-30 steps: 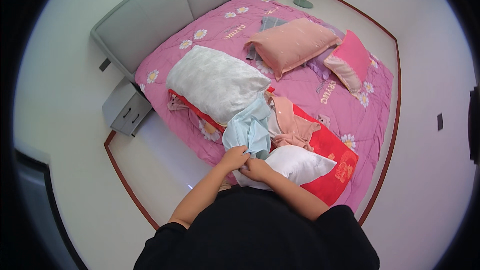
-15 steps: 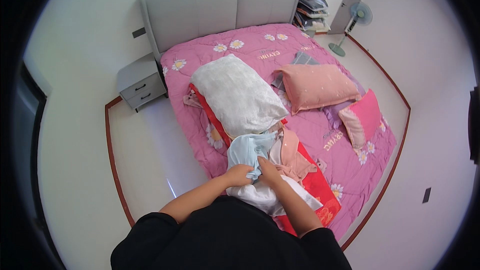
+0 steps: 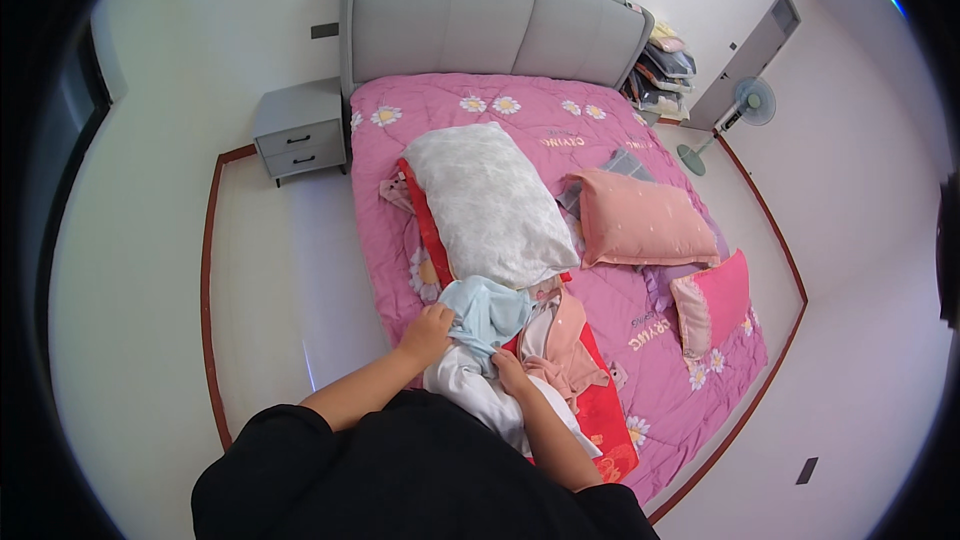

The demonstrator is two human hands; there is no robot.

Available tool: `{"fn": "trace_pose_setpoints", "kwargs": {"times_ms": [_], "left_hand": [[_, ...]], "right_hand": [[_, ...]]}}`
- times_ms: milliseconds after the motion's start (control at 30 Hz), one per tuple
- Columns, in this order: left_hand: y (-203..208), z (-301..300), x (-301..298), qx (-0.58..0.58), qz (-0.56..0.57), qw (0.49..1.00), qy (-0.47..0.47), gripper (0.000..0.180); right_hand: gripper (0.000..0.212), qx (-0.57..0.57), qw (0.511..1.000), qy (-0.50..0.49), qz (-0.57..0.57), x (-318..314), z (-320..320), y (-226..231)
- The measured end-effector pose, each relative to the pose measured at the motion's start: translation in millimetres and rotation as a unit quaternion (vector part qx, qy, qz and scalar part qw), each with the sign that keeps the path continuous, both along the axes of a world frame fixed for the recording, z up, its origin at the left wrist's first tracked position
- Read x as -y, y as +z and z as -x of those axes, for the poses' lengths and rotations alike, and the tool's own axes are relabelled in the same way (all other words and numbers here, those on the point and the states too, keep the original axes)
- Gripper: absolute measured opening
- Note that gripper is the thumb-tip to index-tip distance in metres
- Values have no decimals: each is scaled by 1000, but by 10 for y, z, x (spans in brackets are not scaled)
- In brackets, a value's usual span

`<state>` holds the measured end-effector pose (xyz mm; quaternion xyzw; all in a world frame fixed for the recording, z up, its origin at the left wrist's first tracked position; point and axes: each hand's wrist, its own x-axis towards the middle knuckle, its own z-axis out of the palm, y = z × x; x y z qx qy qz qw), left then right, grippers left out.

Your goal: The person puts a pillowcase onto a pillow by hand on a bed. The person gathers the pillowcase, inserts the pillow into the opening, and smooths the case over the pillow surface.

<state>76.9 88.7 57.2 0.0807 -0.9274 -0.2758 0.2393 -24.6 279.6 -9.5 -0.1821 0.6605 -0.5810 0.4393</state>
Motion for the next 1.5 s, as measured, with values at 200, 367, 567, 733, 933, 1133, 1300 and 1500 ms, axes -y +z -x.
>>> {"fn": "trace_pose_setpoints", "kwargs": {"times_ms": [200,367,567,733,933,1133,1300,1500], "left_hand": [[-210,-33,4,88,-145,985,-8,20],[-215,-5,-26,96,-215,971,-42,24],[-233,120,-124,127,-342,921,-135,23],[-18,14,-157,206,-184,956,-98,26],[-28,-111,-67,85,-56,994,-51,44],[-141,-102,-82,28,47,998,-40,43],[-237,-35,-31,33,-116,991,-53,28],[-140,-55,16,43,-111,993,21,13]], "right_hand": [[24,-192,972,50,-125,132,-219,505],[54,-576,816,-31,-39,241,-210,715],[36,-539,834,-10,-121,348,33,501],[14,-414,904,-84,-61,317,38,207],[21,-100,987,116,-39,307,-122,258],[29,29,984,170,-40,327,-150,522],[36,-255,963,91,13,348,-273,302],[36,-502,860,-59,-62,373,-409,498]]}}
